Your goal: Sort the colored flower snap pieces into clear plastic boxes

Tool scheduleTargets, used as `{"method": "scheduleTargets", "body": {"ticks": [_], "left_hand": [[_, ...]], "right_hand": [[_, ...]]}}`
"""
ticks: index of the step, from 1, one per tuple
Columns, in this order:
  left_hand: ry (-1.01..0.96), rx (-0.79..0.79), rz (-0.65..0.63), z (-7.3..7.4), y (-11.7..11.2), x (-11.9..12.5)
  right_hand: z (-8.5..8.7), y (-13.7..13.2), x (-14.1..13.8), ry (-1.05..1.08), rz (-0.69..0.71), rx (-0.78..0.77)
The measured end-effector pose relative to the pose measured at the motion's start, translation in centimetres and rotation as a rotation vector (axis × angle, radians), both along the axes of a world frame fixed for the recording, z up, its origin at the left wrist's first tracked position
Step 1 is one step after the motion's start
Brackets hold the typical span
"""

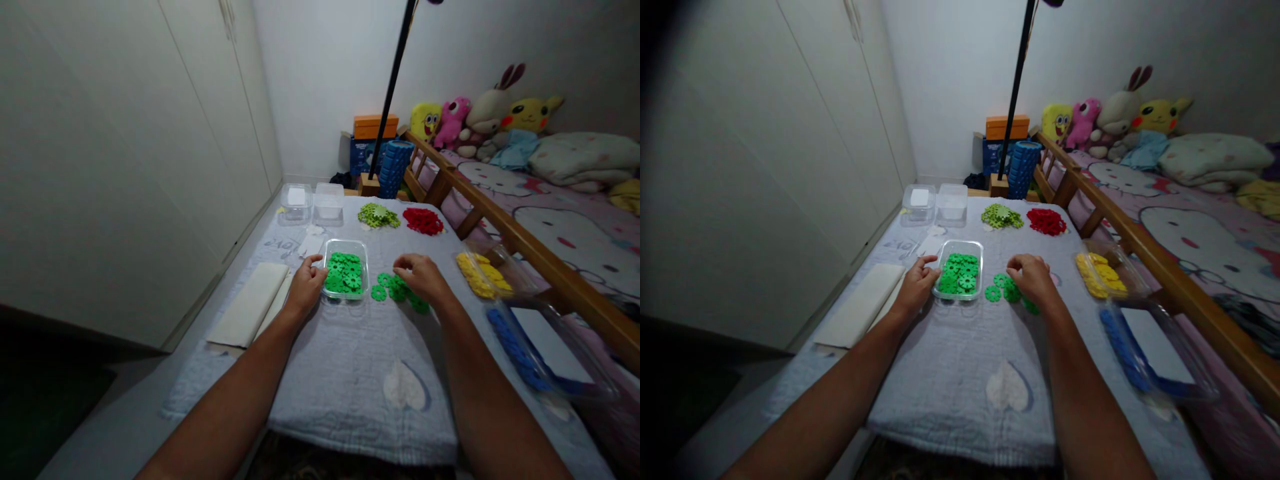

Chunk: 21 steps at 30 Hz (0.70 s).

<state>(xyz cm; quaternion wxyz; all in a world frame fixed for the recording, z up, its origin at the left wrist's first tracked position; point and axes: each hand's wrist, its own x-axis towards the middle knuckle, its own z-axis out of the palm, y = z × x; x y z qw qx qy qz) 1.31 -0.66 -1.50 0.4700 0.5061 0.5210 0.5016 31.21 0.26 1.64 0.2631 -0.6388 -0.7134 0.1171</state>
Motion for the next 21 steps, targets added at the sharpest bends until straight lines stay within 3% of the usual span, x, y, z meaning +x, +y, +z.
{"method": "scheduleTargets", "body": {"ticks": [5, 12, 16, 21], "left_hand": [[0.018, 0.005, 0.001, -0.1, 0.0, -0.1], [0.037, 0.005, -0.004, -0.2, 0.1, -0.2], [0.026, -0.006, -0.002, -0.4, 0.1, -0.3], [0.015, -0.008, -0.007, -0.5, 0.2, -0.2]], "right_hand": [[-1.1, -1.3, 0.6, -0.175, 0.138, -0.181], [-1.5, -1.6, 0.1, -0.274, 0.104, -0.177], [-0.6, -1.7, 0.5, -0.079, 0.154, -0.199], [0.7, -1.9, 0.0, 0.395, 0.1, -0.183]]}}
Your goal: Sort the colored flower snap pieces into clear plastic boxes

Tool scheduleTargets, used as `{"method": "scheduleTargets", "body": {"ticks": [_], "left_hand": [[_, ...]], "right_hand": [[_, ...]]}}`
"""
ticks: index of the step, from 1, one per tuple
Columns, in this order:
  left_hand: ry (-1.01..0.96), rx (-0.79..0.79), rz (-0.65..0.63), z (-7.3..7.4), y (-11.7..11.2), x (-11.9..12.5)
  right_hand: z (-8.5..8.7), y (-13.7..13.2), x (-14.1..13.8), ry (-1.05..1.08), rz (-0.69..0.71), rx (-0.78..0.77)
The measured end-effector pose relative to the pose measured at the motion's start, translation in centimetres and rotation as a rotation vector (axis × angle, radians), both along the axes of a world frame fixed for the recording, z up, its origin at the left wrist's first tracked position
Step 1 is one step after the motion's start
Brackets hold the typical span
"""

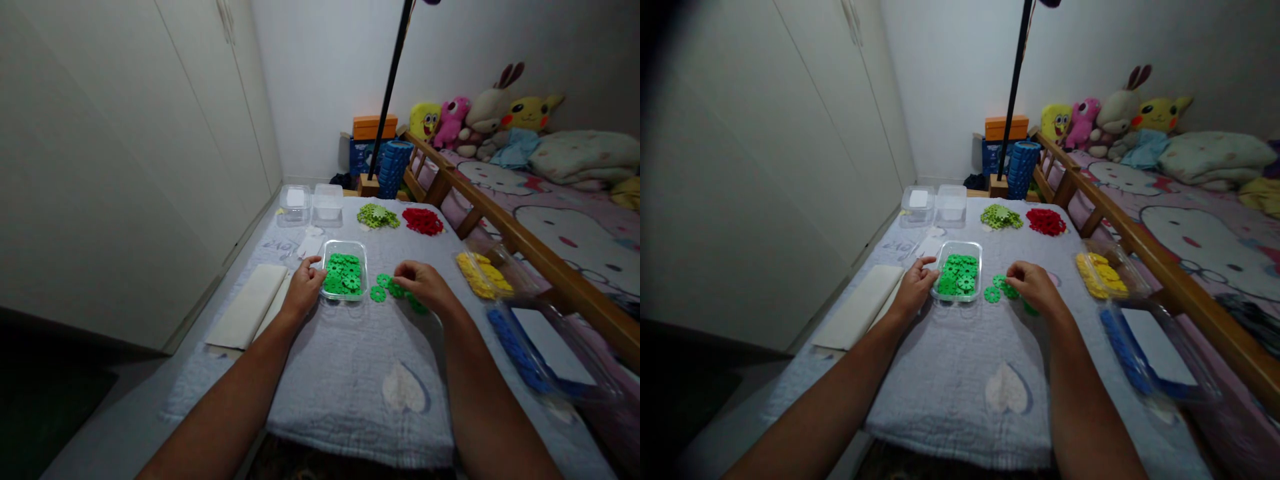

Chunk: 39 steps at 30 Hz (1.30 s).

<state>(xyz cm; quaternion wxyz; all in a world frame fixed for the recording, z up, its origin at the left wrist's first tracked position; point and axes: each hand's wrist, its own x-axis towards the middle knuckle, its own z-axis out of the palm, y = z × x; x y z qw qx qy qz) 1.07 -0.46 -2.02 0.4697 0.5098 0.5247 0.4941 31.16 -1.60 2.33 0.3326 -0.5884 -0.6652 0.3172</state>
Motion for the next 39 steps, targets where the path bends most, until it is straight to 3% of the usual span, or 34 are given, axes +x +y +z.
{"method": "scheduleTargets", "body": {"ticks": [3, 6, 10, 13, 20, 24, 29, 34, 39], "left_hand": [[-0.006, 0.001, 0.008, 0.1, -0.1, 0.1], [-0.016, -0.006, 0.012, 0.2, -0.1, 0.1], [-0.012, -0.008, 0.007, 0.2, -0.1, 0.1], [-0.012, -0.011, 0.012, 0.2, -0.1, 0.1], [-0.015, -0.02, 0.019, 0.3, -0.2, 0.1], [-0.03, -0.01, 0.019, 0.4, -0.3, 0.1], [-0.013, -0.002, 0.012, 0.5, -0.3, 0.1], [-0.019, 0.001, 0.012, 0.3, -0.2, 0.1], [-0.022, 0.003, 0.013, 0.1, -0.1, 0.0]], "right_hand": [[0.3, 0.0, -1.9, 0.253, -0.075, 0.049], [0.0, -0.1, -4.6, 0.364, -0.082, 0.083], [-0.9, -0.4, -7.6, 0.349, -0.04, 0.099], [-1.3, -0.5, -8.3, 0.221, -0.017, 0.135], [-1.7, 0.7, -4.2, -0.138, -0.229, 0.359], [-2.6, 1.2, -1.5, -0.365, -0.171, 0.266], [-3.8, 0.6, -1.6, -0.624, -0.101, 0.156], [-4.3, 0.4, -2.5, -0.67, -0.12, 0.139], [-4.1, 1.0, -2.4, -0.491, -0.174, 0.2]]}}
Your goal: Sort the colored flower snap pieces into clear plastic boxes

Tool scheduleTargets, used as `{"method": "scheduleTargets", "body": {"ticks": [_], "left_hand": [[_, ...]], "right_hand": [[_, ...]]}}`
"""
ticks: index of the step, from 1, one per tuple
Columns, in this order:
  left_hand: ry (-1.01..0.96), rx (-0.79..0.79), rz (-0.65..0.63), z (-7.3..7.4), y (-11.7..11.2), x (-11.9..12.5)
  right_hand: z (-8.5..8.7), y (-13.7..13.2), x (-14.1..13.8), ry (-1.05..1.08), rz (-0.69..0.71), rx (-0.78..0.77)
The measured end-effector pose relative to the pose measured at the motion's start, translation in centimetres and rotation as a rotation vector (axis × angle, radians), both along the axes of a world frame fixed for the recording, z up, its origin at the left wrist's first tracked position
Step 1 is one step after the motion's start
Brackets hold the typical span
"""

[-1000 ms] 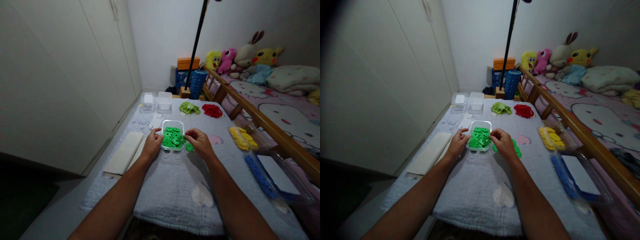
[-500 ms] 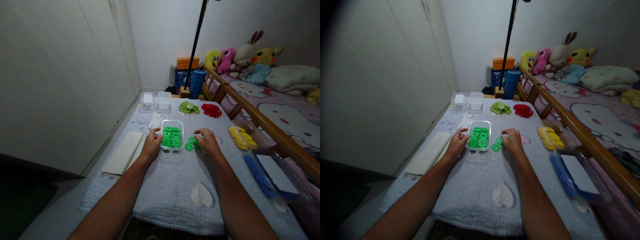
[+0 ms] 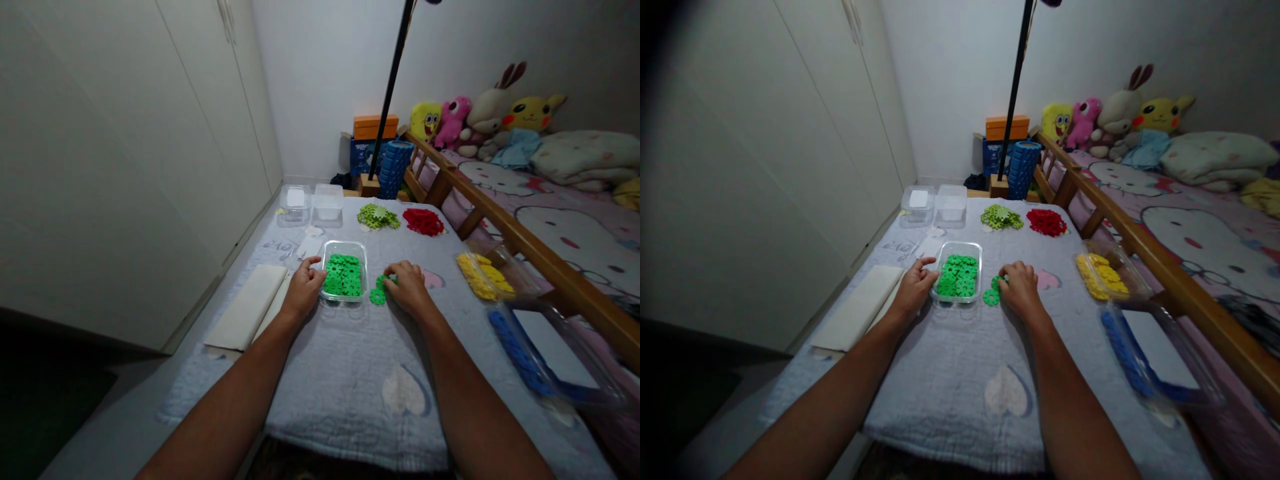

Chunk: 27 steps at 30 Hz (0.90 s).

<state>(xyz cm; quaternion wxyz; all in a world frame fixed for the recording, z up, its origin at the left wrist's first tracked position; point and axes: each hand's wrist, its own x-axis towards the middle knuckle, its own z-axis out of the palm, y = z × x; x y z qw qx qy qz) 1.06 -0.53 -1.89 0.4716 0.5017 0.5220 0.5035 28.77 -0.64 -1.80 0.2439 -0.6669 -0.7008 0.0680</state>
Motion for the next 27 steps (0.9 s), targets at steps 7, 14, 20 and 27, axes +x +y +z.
{"method": "scheduleTargets", "body": {"ticks": [7, 14, 20, 27], "left_hand": [[0.036, 0.005, -0.003, 0.0, 0.0, 0.0], [0.006, 0.003, 0.0, -0.3, 0.3, 0.1], [0.012, 0.002, 0.002, -0.1, 0.2, 0.1], [0.016, 0.002, 0.0, 0.0, 0.1, 0.2]], "right_hand": [[2.1, 0.0, -1.2, 0.565, -0.023, 0.115], [4.3, 1.4, -5.5, 0.551, 0.098, 0.068], [3.9, 2.8, -6.7, 0.343, 0.097, 0.037], [2.8, 2.6, 0.7, 0.055, -0.062, -0.02]]}}
